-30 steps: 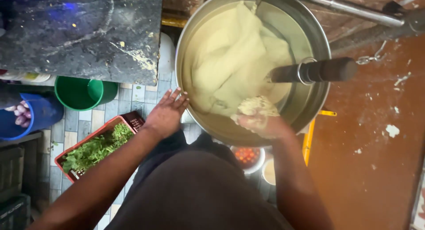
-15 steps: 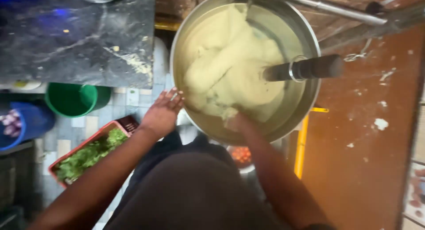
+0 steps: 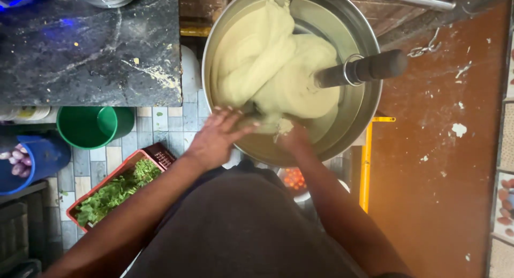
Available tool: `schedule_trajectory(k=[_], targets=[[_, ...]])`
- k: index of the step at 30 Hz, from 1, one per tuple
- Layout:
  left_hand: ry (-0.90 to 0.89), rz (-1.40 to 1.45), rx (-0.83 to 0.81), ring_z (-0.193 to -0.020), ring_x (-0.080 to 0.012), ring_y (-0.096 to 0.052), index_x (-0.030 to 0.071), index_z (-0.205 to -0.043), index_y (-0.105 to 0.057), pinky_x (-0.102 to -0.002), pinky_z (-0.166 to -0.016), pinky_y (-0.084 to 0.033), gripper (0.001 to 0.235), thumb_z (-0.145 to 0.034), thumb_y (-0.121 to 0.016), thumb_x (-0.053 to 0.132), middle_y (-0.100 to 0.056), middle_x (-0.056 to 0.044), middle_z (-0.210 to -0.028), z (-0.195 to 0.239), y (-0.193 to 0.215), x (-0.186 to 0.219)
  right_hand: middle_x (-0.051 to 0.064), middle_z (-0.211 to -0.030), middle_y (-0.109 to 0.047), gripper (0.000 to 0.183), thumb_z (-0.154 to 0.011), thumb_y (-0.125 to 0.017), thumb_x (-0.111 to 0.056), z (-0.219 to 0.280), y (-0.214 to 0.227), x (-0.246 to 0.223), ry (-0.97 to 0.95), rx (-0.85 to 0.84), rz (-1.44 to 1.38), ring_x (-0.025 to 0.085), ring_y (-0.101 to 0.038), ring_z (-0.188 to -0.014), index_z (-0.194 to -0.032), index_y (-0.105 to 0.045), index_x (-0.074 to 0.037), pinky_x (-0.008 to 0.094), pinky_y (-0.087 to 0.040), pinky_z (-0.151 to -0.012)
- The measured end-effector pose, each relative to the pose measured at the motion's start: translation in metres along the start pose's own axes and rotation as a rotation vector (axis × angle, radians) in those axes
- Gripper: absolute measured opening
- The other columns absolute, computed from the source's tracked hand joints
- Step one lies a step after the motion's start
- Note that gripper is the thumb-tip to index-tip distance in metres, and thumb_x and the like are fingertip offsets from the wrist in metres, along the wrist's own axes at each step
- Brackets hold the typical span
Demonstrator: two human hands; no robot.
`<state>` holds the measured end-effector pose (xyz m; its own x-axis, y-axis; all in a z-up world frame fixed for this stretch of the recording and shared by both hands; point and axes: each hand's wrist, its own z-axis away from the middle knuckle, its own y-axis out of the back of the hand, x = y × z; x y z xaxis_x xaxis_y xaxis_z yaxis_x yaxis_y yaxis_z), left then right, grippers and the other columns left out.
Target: Washing hands and then manually pushing batter towards the center of an industrial wet grinder during processing.
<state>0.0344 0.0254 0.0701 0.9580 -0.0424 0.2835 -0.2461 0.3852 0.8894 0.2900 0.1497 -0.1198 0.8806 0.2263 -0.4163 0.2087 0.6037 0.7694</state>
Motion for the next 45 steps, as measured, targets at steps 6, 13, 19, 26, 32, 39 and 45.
schedule_trajectory(k=[6,13,19,26,32,39,45], targets=[[-0.258,0.158,-0.079,-0.124,-0.0316,-0.058,0.041,-0.16,-0.028,-0.048,-0.106,-0.044,0.093,-0.08,-0.066,0.015,-0.063,-0.016,-0.134,-0.017,0.026,0.039,0.01,-0.122,-0.071,0.047,-0.083,-0.071,-0.04,-0.004,0.018,-0.028,-0.039,0.009,0.019,0.031,-0.067,-0.11,-0.125,-0.068,-0.018,0.041,-0.054,-0.094],[-0.129,0.268,-0.277,-0.086,-0.039,-0.071,0.049,-0.161,-0.001,-0.05,-0.086,-0.054,0.103,-0.087,-0.068,0.026,-0.071,-0.019,-0.091,-0.032,0.018,0.047,0.01,-0.118,-0.071,0.037,-0.086,-0.067,-0.034,-0.018,-0.028,0.007,-0.037,-0.006,0.043,0.032,-0.068,-0.106,-0.118,-0.069,-0.016,0.042,-0.055,-0.089],[-0.129,0.317,-0.266,-0.092,-0.0375,-0.071,0.047,-0.163,-0.002,-0.049,-0.09,-0.053,0.108,-0.082,-0.069,0.024,-0.073,-0.019,-0.094,-0.049,-0.009,0.047,0.014,-0.11,-0.072,0.03,-0.082,-0.066,-0.026,-0.041,-0.098,0.06,0.014,-0.011,0.144,0.033,-0.07,-0.101,-0.109,-0.071,-0.013,0.043,-0.057,-0.084],[-0.03,0.078,-0.356,-0.112,-0.0348,-0.066,0.039,-0.16,-0.017,-0.049,-0.093,-0.052,0.089,-0.086,-0.065,0.049,-0.068,-0.016,-0.121,-0.082,-0.038,0.019,0.022,-0.103,-0.072,0.033,-0.093,-0.063,-0.034,0.013,-0.004,0.0,-0.177,0.19,-0.416,0.037,-0.068,-0.093,-0.109,-0.073,-0.007,0.046,-0.054,-0.08],[0.011,0.219,-0.263,-0.121,-0.0307,-0.065,0.043,-0.159,-0.036,-0.044,-0.105,-0.049,0.079,-0.085,-0.061,0.038,-0.069,-0.01,-0.132,-0.08,0.028,0.041,0.016,-0.099,-0.072,0.034,-0.082,-0.078,-0.011,0.049,0.102,-0.029,0.031,0.132,-0.158,0.029,-0.07,-0.089,-0.112,-0.066,-0.002,0.041,-0.056,-0.078],[0.03,0.773,-0.409,-0.122,-0.0308,-0.063,0.038,-0.148,-0.053,-0.045,-0.099,-0.05,0.068,-0.08,-0.062,0.034,-0.067,-0.008,-0.137,-0.096,-0.005,0.012,0.01,-0.098,-0.076,0.031,-0.08,-0.077,-0.012,0.061,0.127,0.001,-0.022,-0.106,-0.532,0.022,-0.073,-0.089,-0.109,-0.069,-0.007,0.037,-0.058,-0.077],[0.042,0.234,-0.301,-0.133,-0.0265,-0.058,0.038,-0.138,-0.061,-0.042,-0.107,-0.047,0.05,-0.089,-0.056,0.044,-0.056,-0.001,-0.152,-0.095,-0.03,0.006,0.013,-0.107,-0.072,0.019,-0.098,-0.067,-0.02,0.01,0.018,0.102,0.027,0.17,-0.049,0.031,-0.068,-0.096,-0.114,-0.067,-0.01,0.042,-0.053,-0.085]])
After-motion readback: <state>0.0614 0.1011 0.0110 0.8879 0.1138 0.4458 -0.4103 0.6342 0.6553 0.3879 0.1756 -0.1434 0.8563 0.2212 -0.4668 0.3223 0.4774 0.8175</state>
